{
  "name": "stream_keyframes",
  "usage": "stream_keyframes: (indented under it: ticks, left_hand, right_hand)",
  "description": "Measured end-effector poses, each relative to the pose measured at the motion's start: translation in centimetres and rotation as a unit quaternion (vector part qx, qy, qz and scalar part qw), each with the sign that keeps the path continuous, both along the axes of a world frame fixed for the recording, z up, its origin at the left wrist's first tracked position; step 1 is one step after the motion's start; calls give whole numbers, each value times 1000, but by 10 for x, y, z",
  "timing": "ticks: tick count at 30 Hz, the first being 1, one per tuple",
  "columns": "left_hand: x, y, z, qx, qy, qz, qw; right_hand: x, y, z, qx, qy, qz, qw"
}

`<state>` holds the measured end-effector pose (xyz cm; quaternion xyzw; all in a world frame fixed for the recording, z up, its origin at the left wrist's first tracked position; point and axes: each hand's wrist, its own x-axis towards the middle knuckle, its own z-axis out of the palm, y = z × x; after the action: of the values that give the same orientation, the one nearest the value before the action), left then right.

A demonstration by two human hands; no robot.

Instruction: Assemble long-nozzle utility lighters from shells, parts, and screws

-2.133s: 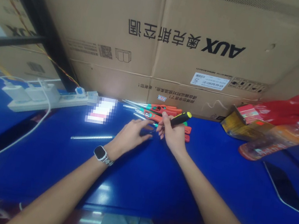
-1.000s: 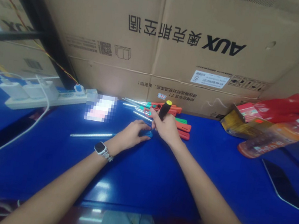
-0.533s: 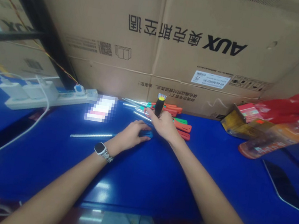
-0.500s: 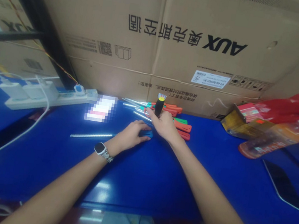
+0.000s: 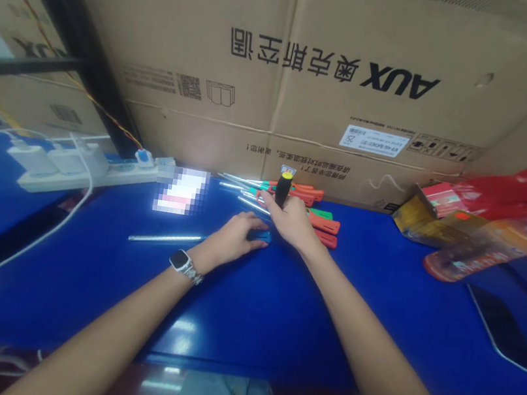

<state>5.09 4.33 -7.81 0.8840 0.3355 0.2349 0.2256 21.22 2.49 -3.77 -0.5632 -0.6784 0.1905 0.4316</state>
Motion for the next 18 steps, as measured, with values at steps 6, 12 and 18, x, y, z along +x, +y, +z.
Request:
stream_keyframes:
  ticks: [6, 12, 18]
  left_hand:
    - [0, -1, 1, -2, -2, 1, 1000]
    - [1, -3, 10, -6, -61, 26, 998]
    - [11, -1, 11, -119, -205, 66, 969]
  right_hand:
    - [-1, -2, -1, 3, 7, -8, 1000]
    - [2, -1, -3, 0, 16, -28, 999]
    - [5, 6, -12, 38, 44, -42, 997]
